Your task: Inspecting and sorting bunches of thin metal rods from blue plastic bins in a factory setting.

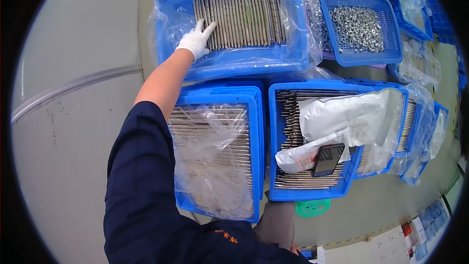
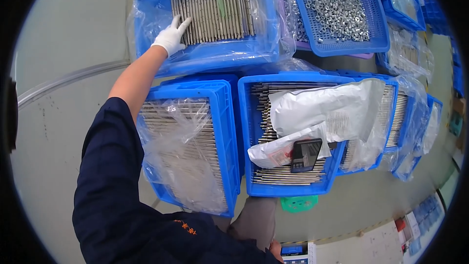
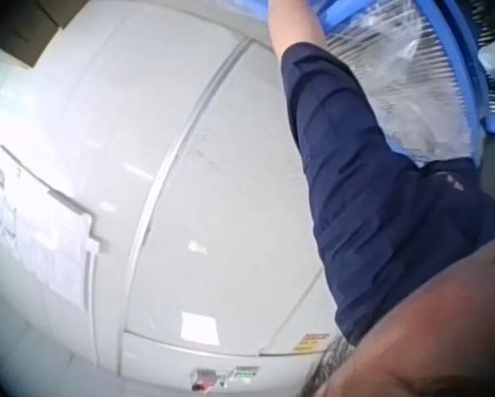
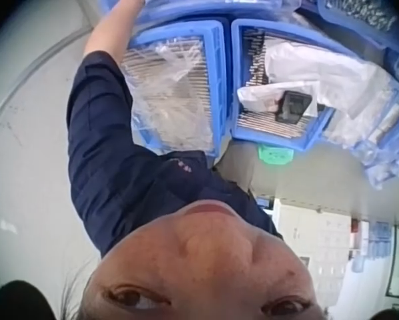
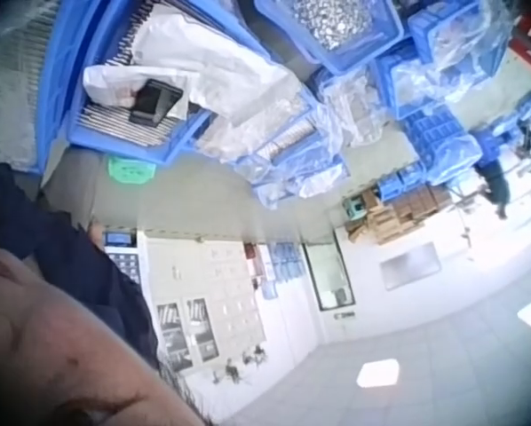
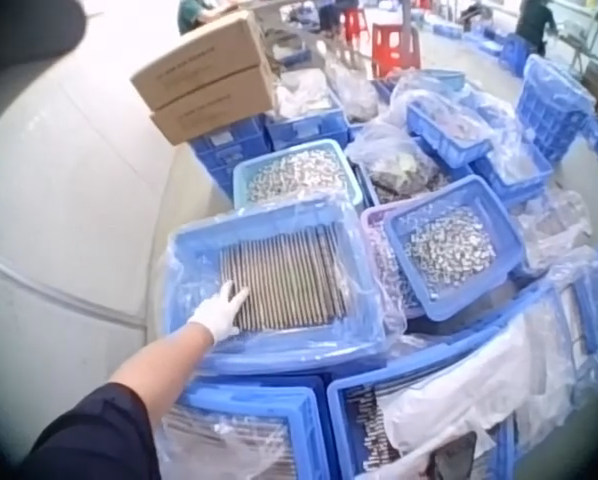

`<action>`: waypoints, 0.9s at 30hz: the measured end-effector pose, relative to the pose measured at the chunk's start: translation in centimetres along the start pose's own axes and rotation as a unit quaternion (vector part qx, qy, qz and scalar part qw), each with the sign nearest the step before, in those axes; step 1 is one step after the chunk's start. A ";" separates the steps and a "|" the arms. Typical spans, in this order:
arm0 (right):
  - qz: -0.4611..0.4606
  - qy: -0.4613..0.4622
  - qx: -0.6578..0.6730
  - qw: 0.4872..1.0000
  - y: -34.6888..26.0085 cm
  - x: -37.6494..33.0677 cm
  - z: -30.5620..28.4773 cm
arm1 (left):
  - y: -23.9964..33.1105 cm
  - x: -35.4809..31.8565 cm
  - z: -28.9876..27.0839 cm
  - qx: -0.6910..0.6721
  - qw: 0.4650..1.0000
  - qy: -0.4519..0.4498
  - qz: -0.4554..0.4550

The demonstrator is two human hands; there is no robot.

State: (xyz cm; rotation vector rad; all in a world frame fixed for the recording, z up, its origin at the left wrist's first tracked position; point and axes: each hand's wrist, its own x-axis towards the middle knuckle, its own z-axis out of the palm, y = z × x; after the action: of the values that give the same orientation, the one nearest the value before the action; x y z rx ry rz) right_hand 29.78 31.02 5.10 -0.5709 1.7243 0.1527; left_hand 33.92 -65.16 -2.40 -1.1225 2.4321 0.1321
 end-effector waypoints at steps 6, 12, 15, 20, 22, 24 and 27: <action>-0.004 0.008 -0.002 1.000 0.0 0.3 0.4 | 0.0 -0.9 -0.9 -0.003 0.999 -0.047 0.000; 0.056 0.050 0.141 0.987 -9.9 -0.6 -7.7 | -0.5 -0.2 -0.7 0.020 0.999 -0.043 0.017; 0.058 0.075 0.118 0.988 -8.8 -0.3 -6.7 | -0.9 -0.7 -2.7 0.054 0.996 -0.070 0.000; 0.102 -0.005 -0.101 0.990 -10.4 0.8 -8.5 | -1.0 -3.6 -6.6 -0.077 0.993 0.082 0.041; 0.079 -0.034 -0.127 0.988 -12.0 0.5 -10.1 | -0.7 -6.9 -9.1 -0.139 0.979 0.122 0.081; 0.114 0.008 -0.007 0.993 -15.1 -0.7 -12.2 | -0.8 -11.6 -12.3 -0.154 0.972 0.145 0.107; 0.064 0.072 0.027 0.995 -16.5 -1.7 -12.1 | -2.7 -19.5 -15.0 -0.201 0.964 0.157 0.079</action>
State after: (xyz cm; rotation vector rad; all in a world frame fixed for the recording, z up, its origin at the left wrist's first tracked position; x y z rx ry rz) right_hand 26.77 12.29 12.99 -0.4397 1.9000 0.1595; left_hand 41.51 -57.38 19.84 -1.1839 2.8655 0.5594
